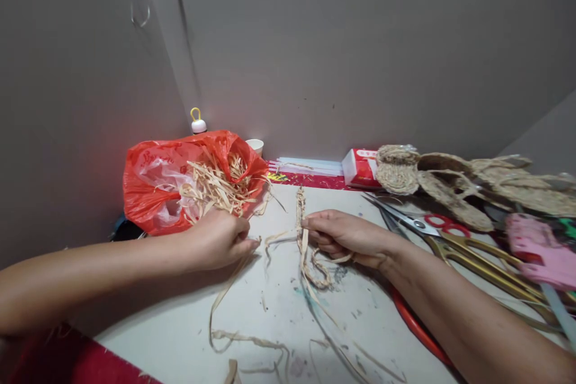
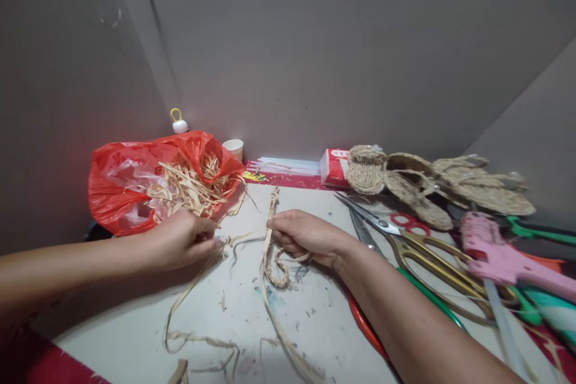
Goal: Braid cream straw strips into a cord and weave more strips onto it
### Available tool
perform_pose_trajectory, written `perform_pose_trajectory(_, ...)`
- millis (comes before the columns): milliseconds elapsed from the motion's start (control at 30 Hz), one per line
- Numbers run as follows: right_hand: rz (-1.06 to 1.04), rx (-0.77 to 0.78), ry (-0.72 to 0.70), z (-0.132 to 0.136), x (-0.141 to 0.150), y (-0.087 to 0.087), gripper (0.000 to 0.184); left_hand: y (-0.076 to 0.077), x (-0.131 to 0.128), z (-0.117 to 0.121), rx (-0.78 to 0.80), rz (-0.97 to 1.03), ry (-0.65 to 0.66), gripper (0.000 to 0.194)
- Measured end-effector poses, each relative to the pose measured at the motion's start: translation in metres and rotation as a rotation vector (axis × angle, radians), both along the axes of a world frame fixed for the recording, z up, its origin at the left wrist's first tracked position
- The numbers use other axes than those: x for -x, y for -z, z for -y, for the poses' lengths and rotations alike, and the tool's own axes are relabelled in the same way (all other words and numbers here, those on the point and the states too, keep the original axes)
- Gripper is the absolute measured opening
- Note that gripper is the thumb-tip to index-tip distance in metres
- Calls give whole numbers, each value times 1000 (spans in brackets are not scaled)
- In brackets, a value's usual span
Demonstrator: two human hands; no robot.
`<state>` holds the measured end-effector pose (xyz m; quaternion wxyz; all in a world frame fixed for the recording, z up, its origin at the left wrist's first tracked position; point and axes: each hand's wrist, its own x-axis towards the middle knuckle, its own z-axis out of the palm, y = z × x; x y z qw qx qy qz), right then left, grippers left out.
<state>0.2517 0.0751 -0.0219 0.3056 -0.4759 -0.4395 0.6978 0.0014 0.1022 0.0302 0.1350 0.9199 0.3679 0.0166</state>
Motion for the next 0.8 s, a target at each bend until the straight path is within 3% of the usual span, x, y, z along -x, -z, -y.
perform_pose_trajectory(133,-12,-4,-3,0,0,0,37,27,-18,-6,130,82,4,12)
perform_pose_trajectory(267,-18,-5,-5,-1,-1,1,36,32,-24,-9,444,329,11,13)
perform_pose_trajectory(400,-24,-10,-24,-2,-2,1,37,22,-15,-5,867,584,-141,17)
perform_pose_trajectory(500,-23,-13,-23,-2,-1,0,38,15,-8,0,1111,643,-268,20)
perform_pose_trajectory(667,-13,1,-11,-1,1,0,37,2,-6,12,1236,610,-303,21)
perform_pose_trajectory(800,-14,12,10,-1,2,-1,35,-24,-5,39,1268,589,-210,21)
